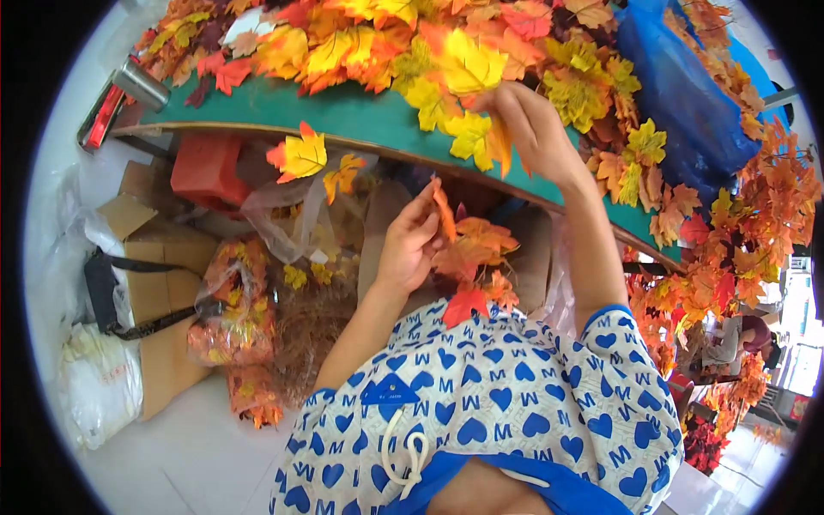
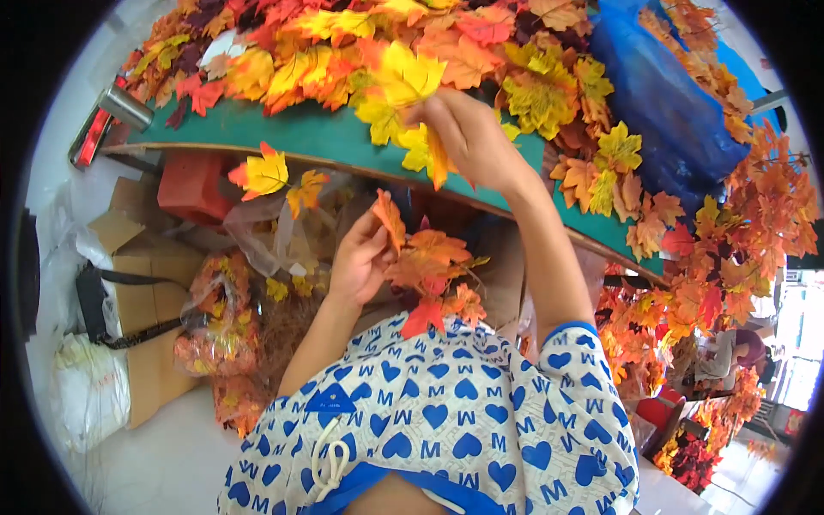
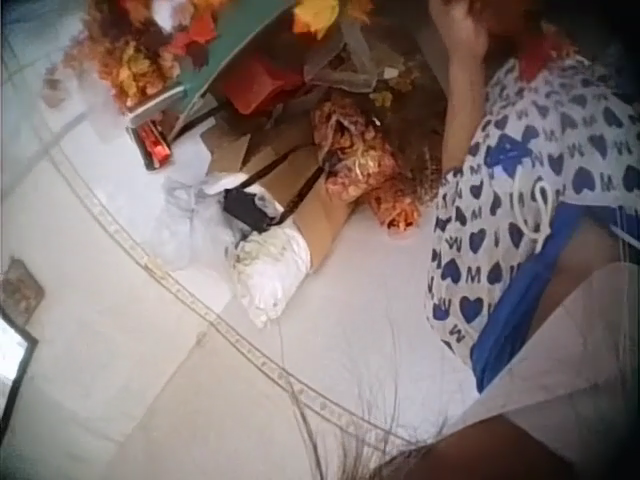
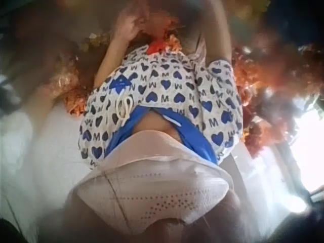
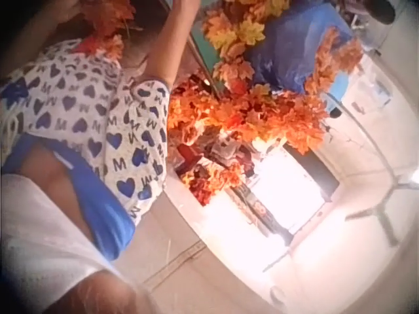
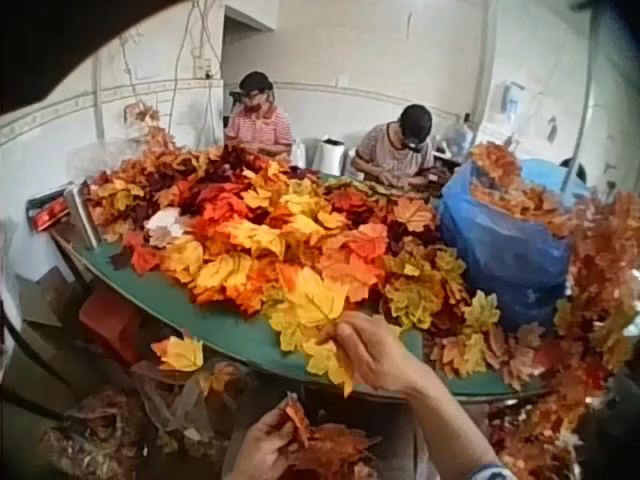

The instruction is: The person attaches individual artificial maple leaves onto plastic branch stems by hand.

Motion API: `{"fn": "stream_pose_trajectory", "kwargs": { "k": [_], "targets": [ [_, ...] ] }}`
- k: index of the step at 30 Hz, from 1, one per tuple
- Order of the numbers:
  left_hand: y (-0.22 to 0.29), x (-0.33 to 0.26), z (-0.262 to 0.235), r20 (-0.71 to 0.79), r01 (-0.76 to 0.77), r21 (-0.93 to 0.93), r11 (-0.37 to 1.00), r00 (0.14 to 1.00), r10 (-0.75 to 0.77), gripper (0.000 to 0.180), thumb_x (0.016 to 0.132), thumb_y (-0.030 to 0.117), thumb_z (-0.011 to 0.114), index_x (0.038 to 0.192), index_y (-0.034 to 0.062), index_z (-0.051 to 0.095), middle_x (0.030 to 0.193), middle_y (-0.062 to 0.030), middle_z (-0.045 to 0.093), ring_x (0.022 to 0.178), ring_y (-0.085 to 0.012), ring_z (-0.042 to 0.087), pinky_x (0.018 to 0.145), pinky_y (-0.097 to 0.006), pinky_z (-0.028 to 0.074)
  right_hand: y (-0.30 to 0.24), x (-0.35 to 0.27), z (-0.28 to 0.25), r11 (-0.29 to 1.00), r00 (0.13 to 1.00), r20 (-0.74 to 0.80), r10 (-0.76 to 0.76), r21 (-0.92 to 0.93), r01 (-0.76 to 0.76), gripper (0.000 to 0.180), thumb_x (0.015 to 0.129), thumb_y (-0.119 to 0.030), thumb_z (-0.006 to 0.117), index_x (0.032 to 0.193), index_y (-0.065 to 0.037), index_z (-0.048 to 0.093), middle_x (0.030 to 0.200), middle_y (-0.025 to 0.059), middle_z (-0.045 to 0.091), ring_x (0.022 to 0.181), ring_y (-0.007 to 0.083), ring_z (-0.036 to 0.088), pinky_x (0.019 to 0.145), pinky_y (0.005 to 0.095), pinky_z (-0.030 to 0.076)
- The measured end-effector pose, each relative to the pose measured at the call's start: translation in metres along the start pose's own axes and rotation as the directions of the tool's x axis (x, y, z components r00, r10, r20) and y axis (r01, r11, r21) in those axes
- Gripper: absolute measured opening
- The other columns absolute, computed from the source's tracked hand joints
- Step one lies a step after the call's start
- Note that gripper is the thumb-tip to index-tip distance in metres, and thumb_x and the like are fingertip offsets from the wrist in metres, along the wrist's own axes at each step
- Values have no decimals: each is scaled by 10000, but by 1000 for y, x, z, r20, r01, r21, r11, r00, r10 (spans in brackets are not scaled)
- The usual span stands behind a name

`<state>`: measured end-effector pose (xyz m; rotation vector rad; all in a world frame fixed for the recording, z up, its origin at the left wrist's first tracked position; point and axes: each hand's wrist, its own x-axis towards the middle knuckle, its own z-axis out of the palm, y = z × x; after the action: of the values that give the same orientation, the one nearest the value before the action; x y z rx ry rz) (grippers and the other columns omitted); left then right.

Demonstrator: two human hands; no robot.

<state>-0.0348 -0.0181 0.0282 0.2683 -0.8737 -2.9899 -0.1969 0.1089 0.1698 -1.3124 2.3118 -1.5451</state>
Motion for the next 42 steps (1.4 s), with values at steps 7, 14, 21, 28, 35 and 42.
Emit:
{"fn": "stream_pose_trajectory", "kwargs": {
  "k": [7, 14, 21, 28, 35, 42],
  "targets": [
    [-14, -5, 28, -81, -61, 141, 988, 994, 73, 433, 861, -17, 565, 1282, -36, 462, 820, 12, 542, 689, -66, 531, 657, -190, 450, 4, -95, 7, 932, 961, 272, 51, -359, 51, 123, 792, -96, 648, 882, -13, 660, 742, 142, 588, 738, 329, 582, 669, 391, 477],
    [-26, -14, 54, -35, -159, 548, 821, 977, 212, 436, 808, -35, 611, 1234, -21, 520, 818, -5, 548, 694, -59, 544, 627, -188, 457, 15, -144, 34, 970, 967, -237, 94, -198, -142, 169, 795, 45, 568, 938, -4, 643, 735, 113, 608, 667, 235, 598, 632, 316, 482],
    [-38, -10, 46, 361, -351, 932, -96, 857, 367, 424, 748, -25, 638, 1162, 58, 602, 797, -15, 522, 667, -46, 516, 546, -193, 420, -8, -157, 7, 970, 958, -267, 110, -181, -162, 199, 822, 3, 597, 1014, 16, 649, 851, 115, 681, 749, 163, 649, 640, 277, 501],
    [-44, -5, 53, -55, -75, 511, 856, 991, 119, 350, 809, -78, 583, 1158, -62, 550, 758, 39, 524, 688, -10, 488, 637, -147, 417, 27, -170, 35, 916, 898, -229, 376, 240, -322, 172, 798, 33, 626, 962, 18, 674, 836, 70, 595, 740, 127, 580, 640, 225, 466],
    [-47, -2, 50, -86, -34, 415, 909, 993, 76, 399, 805, -78, 595, 1198, -49, 534, 761, 37, 526, 674, -21, 489, 630, -147, 413, 37, -174, 38, 883, 897, -149, 415, 305, -358, 189, 805, 65, 607, 974, 18, 676, 816, 39, 539, 705, 96, 533, 629, 206, 448],
    [-51, -2, 46, -78, -22, 416, 909, 995, 60, 412, 807, -81, 592, 1212, -42, 530, 771, 25, 539, 677, -26, 501, 618, -153, 416, 41, -175, 40, 878, 894, -143, 424, 306, -368, 198, 796, 57, 623, 979, 9, 679, 798, 36, 541, 730, 99, 526, 645, 205, 439]
  ]
}}
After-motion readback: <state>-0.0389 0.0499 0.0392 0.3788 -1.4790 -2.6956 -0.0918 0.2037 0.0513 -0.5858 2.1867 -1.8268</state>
